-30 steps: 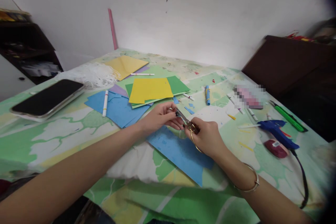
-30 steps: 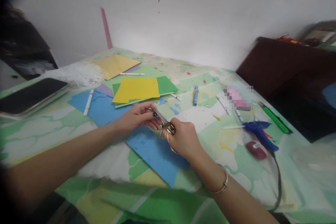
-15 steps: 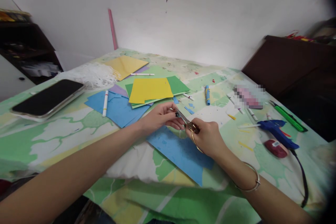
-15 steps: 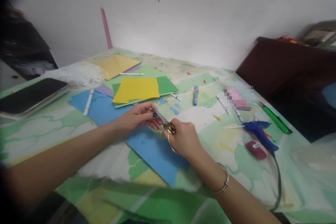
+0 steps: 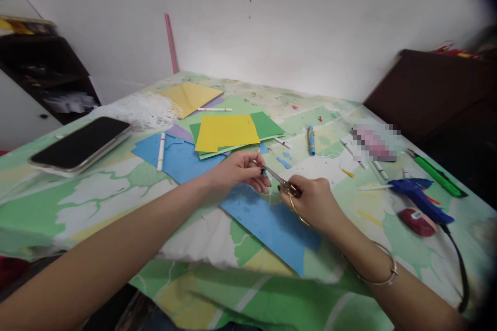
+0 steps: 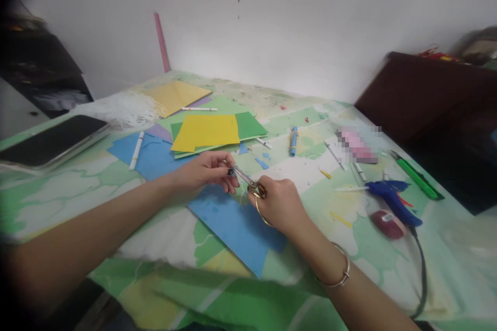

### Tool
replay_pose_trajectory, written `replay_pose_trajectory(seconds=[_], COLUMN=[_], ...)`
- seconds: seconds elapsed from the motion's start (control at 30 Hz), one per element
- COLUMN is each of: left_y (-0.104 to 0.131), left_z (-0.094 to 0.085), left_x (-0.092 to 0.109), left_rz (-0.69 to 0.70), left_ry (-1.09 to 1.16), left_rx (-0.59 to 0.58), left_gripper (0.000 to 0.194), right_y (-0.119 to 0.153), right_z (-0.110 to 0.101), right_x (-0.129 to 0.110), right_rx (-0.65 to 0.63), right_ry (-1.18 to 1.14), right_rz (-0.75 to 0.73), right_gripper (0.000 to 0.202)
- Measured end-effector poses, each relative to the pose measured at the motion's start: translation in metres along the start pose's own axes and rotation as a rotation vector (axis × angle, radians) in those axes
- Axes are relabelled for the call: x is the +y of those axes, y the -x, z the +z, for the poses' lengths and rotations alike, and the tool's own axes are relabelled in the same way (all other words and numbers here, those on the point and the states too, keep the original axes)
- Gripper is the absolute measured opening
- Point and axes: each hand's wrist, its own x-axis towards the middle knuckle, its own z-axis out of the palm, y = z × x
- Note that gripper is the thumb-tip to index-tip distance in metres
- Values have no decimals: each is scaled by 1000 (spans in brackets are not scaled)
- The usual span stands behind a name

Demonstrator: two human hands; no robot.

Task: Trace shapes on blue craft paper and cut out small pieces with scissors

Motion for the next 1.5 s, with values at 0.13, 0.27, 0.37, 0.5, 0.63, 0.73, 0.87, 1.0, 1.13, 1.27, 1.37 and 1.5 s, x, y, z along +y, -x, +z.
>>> replay_pose_trajectory(seconds=[0.13,0.27,0.37,0.5,0.63,0.73,0.87,1.0,1.13,1.27,1.37,1.5], left_y=[-1,-2,-1,1,0,0,0,2,3,2,1,-2], left_z=[-3,-4,-4,-4,-7,-8,-8,-5,-4,-6,-8,-7], left_x=[1,1,0,0,-1,-3,-3,0,3,4,2,0], left_rz=[-22,-23,-17,-11,-15,-25,-35,-49,-70,-76,-74,-86], left_ry=[-13,-19,-49,-83,-87,-90,-94,-98,-106,-98,-68,-9], left_rx=[13,4,12,8,-11,-20,-21,-7,-6,-7,8,39], left_gripper=[8,9,8,9,10,9,6,6,7,7,7,7], right_y=[-2,-3,-3,-2,-2,-2,-2,-2,-2,-2,-4,-9], right_z=[-4,-6,-5,-5,-4,-3,-3,-5,-5,-5,-6,-9], right_x=[-1,-2,0,2,2,2,3,2,3,6,7,7], right_rx=[16,-1,-41,-70,-90,-103,-97,-96,-102,-68,-12,12], right_ry=[-32,-65,-40,-14,6,18,32,36,49,38,-32,-163], right_rz=[19,39,42,40,36,40,40,31,19,19,45,115], right_gripper=[22,22,23,20,19,17,18,19,20,22,26,28])
